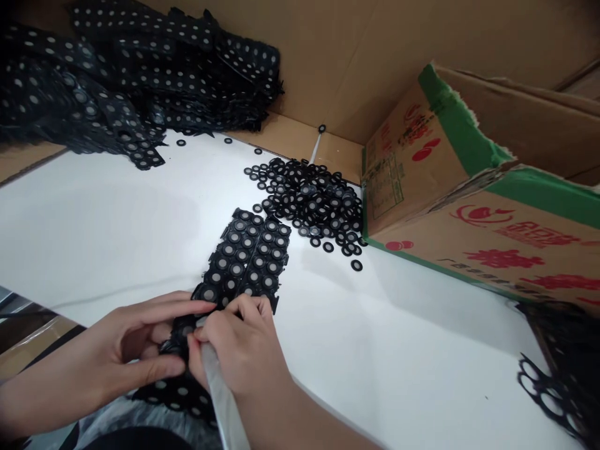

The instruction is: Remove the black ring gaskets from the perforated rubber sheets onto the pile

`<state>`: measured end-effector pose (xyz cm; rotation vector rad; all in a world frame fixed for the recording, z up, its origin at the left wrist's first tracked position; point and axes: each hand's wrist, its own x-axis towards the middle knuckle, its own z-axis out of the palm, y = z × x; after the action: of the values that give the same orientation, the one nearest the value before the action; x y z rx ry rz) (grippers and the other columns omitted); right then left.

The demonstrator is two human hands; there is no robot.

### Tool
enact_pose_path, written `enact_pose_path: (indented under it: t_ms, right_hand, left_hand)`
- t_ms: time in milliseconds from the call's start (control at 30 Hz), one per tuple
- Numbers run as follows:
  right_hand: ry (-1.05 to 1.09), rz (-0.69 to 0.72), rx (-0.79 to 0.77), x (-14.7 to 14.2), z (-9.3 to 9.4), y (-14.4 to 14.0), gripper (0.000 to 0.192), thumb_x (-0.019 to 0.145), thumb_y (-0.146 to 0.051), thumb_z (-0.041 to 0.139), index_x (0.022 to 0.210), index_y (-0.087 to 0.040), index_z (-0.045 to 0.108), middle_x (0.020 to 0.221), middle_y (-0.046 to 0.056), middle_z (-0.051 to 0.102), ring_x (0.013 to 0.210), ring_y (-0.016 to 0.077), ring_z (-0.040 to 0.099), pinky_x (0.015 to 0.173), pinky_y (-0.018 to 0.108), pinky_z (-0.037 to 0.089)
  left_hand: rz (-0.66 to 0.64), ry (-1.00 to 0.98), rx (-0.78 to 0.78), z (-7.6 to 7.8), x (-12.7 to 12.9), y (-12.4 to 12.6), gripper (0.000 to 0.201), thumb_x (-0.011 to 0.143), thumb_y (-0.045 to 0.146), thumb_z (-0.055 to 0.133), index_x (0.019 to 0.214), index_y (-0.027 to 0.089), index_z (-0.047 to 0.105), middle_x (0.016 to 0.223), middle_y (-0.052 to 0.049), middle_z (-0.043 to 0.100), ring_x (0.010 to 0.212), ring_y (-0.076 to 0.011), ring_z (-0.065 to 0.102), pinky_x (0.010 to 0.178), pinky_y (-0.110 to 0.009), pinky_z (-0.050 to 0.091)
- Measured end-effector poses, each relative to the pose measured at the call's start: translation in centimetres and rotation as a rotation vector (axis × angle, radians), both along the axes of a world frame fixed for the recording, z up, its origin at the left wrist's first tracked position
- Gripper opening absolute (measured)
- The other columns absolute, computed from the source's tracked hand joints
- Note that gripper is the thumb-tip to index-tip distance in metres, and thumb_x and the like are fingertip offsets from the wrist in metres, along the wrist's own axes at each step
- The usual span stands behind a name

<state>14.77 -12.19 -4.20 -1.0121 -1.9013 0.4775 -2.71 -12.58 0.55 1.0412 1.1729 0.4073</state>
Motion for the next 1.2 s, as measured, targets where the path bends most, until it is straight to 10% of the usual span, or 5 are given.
enact_pose_path:
  t_ms: [233, 400, 567, 767, 1200]
  right_hand:
    - [0.317, 0.100, -0.561, 3.6, 4.1, -0.6, 0.019, 0.091, -0.020, 0.059, 0.074, -0.024, 0.052, 0.064, -0.004, 0.050, 0.062, 0.0134, 0.050, 0.056, 0.025, 0.040]
    - [0.366, -0.023, -0.569, 1.6, 3.2, -3.4, 0.019, 0.090, -0.023, 0.058, 0.073, -0.023, 0.051, 0.062, -0.005, 0.050, 0.051, 0.0096, 0.040, 0.047, 0.024, 0.028]
    - [0.283, -0.009, -0.512, 0.1, 2.2, -4.0, 0.016, 0.085, -0.019, 0.058, 0.070, -0.022, 0.050, 0.058, -0.006, 0.047, 0.050, 0.0090, 0.042, 0.050, 0.023, 0.032]
    - [0.215, 0.000, -0.488, 0.4, 2.4, -3.6, 0.017, 0.081, -0.016, 0.060, 0.068, -0.022, 0.049, 0.057, -0.007, 0.044, 0.047, 0.0079, 0.038, 0.046, 0.023, 0.029]
    - [0.162, -0.007, -0.442, 0.2, 1.9, -3.6, 0.017, 0.083, -0.017, 0.057, 0.070, -0.022, 0.049, 0.057, -0.007, 0.046, 0.046, 0.0084, 0.043, 0.045, 0.022, 0.033]
  left_hand:
    - [0.027, -0.026, 0.007, -0.9, -1.2, -0.1, 0.048, 0.084, 0.030, 0.067, 0.131, 0.030, 0.062, 0.067, 0.008, 0.037, 0.058, -0.0114, 0.032, 0.051, -0.023, 0.026]
    - [-0.042, 0.073, 0.044, -0.4, -1.5, -0.4, 0.048, 0.083, 0.033, 0.063, 0.130, 0.025, 0.063, 0.067, 0.007, 0.040, 0.059, -0.0130, 0.034, 0.052, -0.024, 0.028]
    - [-0.117, 0.157, 0.137, -0.1, -1.9, -0.9, 0.052, 0.083, 0.033, 0.063, 0.136, 0.037, 0.060, 0.121, -0.002, 0.058, 0.074, -0.0162, 0.046, 0.067, -0.028, 0.042]
    - [-0.122, 0.084, 0.024, 0.0, -1.7, -0.9, 0.039, 0.086, 0.030, 0.062, 0.124, 0.027, 0.070, 0.085, 0.002, 0.055, 0.057, -0.0111, 0.035, 0.051, -0.024, 0.028]
    - [-0.108, 0.107, 0.017, -0.5, -1.9, -1.4, 0.043, 0.088, 0.031, 0.059, 0.130, 0.028, 0.066, 0.080, 0.004, 0.048, 0.062, -0.0137, 0.037, 0.055, -0.025, 0.030]
